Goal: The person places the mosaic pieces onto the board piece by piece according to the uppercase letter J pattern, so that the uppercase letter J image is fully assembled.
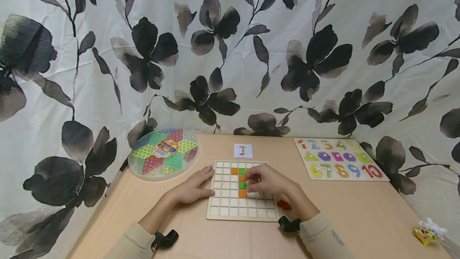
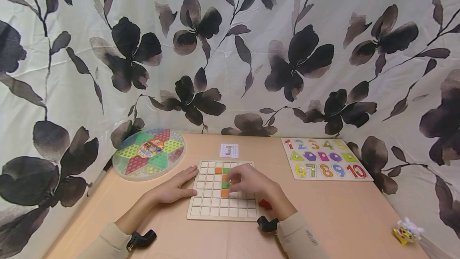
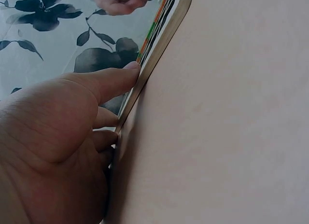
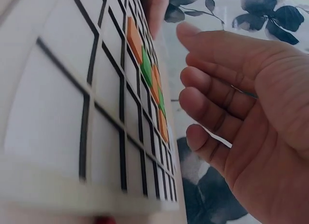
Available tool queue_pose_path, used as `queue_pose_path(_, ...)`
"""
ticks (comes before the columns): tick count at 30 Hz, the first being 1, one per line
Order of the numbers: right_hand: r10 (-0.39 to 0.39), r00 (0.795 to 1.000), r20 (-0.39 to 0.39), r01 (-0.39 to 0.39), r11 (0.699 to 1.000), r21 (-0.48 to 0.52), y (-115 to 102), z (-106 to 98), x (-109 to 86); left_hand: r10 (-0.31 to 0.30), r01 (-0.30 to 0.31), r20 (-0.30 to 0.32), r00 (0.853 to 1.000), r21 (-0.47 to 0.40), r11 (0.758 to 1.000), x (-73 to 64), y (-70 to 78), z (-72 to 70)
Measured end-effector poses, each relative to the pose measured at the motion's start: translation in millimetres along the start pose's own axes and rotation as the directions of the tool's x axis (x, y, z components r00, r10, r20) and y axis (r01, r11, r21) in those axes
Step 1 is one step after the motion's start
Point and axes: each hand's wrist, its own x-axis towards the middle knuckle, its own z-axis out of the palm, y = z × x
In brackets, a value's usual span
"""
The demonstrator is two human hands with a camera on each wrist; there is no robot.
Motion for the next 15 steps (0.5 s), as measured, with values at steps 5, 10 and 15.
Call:
queue_pose_path(5,0.032,0.998,-0.057,-0.032,0.999,0.005,9.0,-10.4,-13.3,0.004,-0.004,-0.002,1.000,-0.001,1.000,-0.6,-2.3,1.4)
queue_pose_path(10,0.057,0.996,-0.066,-0.056,0.998,0.025,20.6,-23.1,-27.2,0.011,-0.011,-0.002,1.000,0.004,1.000,-0.8,-3.5,2.1)
queue_pose_path(15,0.080,0.996,-0.028,-0.078,0.996,0.046,26.2,-37.1,-38.7,0.012,-0.012,-0.005,1.000,0.001,1.000,-0.9,-3.1,1.8)
